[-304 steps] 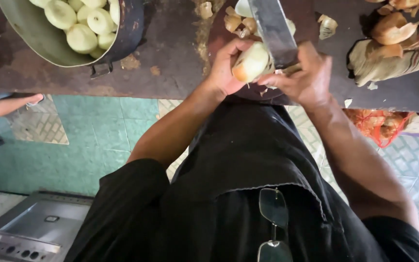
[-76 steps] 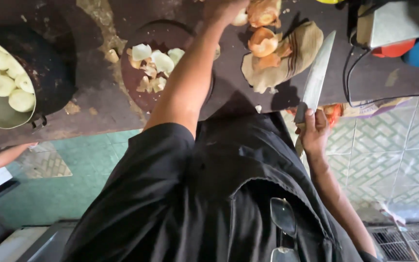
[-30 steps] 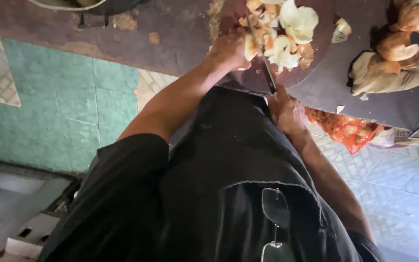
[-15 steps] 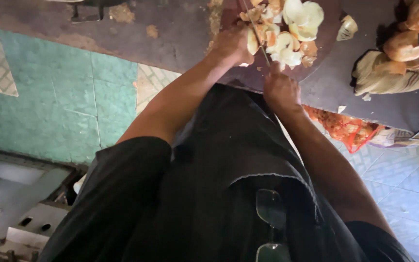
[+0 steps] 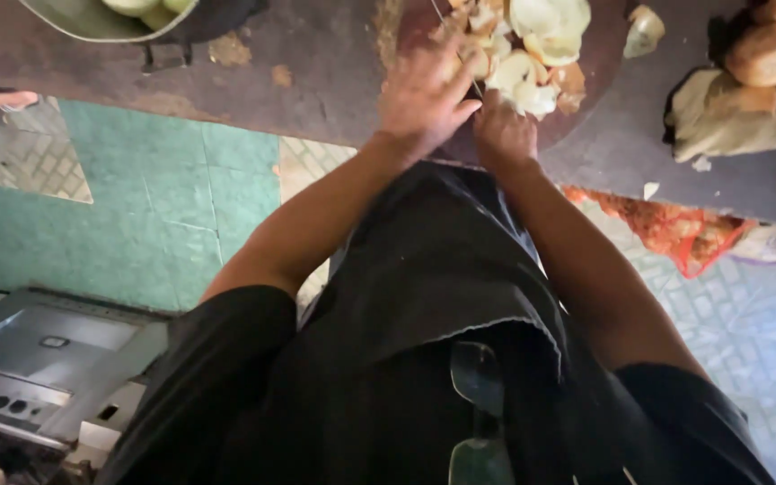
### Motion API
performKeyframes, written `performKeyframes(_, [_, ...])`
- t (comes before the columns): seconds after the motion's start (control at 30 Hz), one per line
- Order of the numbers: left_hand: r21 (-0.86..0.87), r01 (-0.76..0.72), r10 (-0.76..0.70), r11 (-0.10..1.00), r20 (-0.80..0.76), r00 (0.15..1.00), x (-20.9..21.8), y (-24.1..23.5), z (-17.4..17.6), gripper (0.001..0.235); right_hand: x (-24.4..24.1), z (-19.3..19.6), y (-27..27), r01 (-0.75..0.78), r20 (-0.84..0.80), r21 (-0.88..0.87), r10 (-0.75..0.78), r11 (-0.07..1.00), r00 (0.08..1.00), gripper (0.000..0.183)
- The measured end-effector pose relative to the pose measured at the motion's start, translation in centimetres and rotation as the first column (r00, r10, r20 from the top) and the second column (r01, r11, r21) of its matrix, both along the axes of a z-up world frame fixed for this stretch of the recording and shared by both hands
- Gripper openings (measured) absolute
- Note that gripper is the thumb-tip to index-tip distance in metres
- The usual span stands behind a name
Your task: Peeling and slicing onions on a wooden cutting board and transferring them to a large pot.
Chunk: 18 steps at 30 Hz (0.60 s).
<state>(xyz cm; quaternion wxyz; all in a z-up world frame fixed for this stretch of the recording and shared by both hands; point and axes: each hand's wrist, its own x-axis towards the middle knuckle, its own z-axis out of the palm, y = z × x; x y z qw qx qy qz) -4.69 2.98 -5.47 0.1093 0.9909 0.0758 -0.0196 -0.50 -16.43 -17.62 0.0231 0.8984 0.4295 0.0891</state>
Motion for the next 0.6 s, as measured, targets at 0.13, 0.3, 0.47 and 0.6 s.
performKeyframes(0.13, [-0.029,0.129,-0.127,0.991,0.058,0.990,1.3,-0.4,-1.9,0.046,0.2,-2.2,-1.0,-0.036,-0.239,0.022,0.040,0.999,0.970,0.056])
performKeyframes(0.3, [0.075,-0.019,0.033,0.997,-0.197,0.980,2.9,-1.1,-1.6,0.060,0.5,1.6,0.7,0.119,-0.494,-0.037,-0.121,0.992,0.861,0.043])
performKeyframes(0.47, [-0.016,-0.166,0.134,0.986,-0.518,0.845,4.3,-0.4,-1.3,0.083,1.3,4.4,1.7,0.227,-0.727,-0.111,-0.235,0.967,0.645,0.030])
performKeyframes(0.6, [-0.073,-0.066,0.020,0.995,-0.506,0.862,3.2,1.0,-1.2,0.093,1.5,5.2,1.2,0.216,-0.722,-0.133,-0.244,0.967,0.647,0.034])
